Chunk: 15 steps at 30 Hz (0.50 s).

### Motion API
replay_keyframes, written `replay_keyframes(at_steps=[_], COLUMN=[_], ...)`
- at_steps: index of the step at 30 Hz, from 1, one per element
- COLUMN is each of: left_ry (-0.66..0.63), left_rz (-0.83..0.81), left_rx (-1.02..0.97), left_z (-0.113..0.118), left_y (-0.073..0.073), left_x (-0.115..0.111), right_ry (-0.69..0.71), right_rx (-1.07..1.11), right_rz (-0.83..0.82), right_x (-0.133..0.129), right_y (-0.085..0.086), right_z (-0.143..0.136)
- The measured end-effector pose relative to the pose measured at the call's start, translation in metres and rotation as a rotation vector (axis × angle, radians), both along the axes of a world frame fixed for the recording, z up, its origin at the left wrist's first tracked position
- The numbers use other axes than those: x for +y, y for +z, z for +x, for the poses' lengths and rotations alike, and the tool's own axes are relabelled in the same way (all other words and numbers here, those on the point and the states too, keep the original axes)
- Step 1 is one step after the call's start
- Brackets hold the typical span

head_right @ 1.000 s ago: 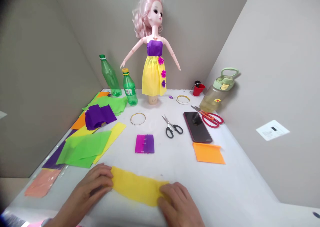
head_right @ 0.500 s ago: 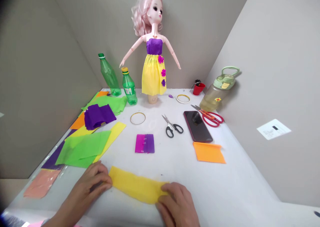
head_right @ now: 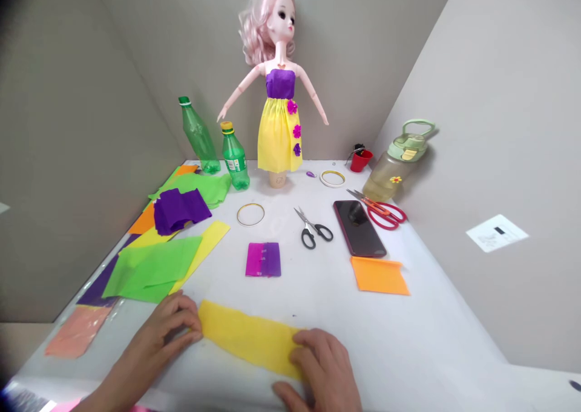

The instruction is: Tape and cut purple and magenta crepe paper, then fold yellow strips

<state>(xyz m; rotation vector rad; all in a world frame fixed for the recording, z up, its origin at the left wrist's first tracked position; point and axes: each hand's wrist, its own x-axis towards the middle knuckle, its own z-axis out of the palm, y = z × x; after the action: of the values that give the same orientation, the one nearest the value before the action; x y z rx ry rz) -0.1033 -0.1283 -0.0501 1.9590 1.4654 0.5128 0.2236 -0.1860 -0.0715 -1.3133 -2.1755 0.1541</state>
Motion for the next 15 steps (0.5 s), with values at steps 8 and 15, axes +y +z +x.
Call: replay_keyframes(at_steps=[8,15], left_ry=[-0.005,0.009], left_rz=[-0.006,0.048], left_rx=[0.012,0.01], left_z=[0.0005,0.0011], left_y=[0.0017,0.0026], left_x=[-0.0003,0.0003], right_ry=[0.002,-0.004], right_rx=[0.019,0.069], right_rz=[-0.021,-0.017], right_x=[-0.0024,-0.0027], right_y=[0.0078,0.0076], right_z=[-0.0031,-0.0038])
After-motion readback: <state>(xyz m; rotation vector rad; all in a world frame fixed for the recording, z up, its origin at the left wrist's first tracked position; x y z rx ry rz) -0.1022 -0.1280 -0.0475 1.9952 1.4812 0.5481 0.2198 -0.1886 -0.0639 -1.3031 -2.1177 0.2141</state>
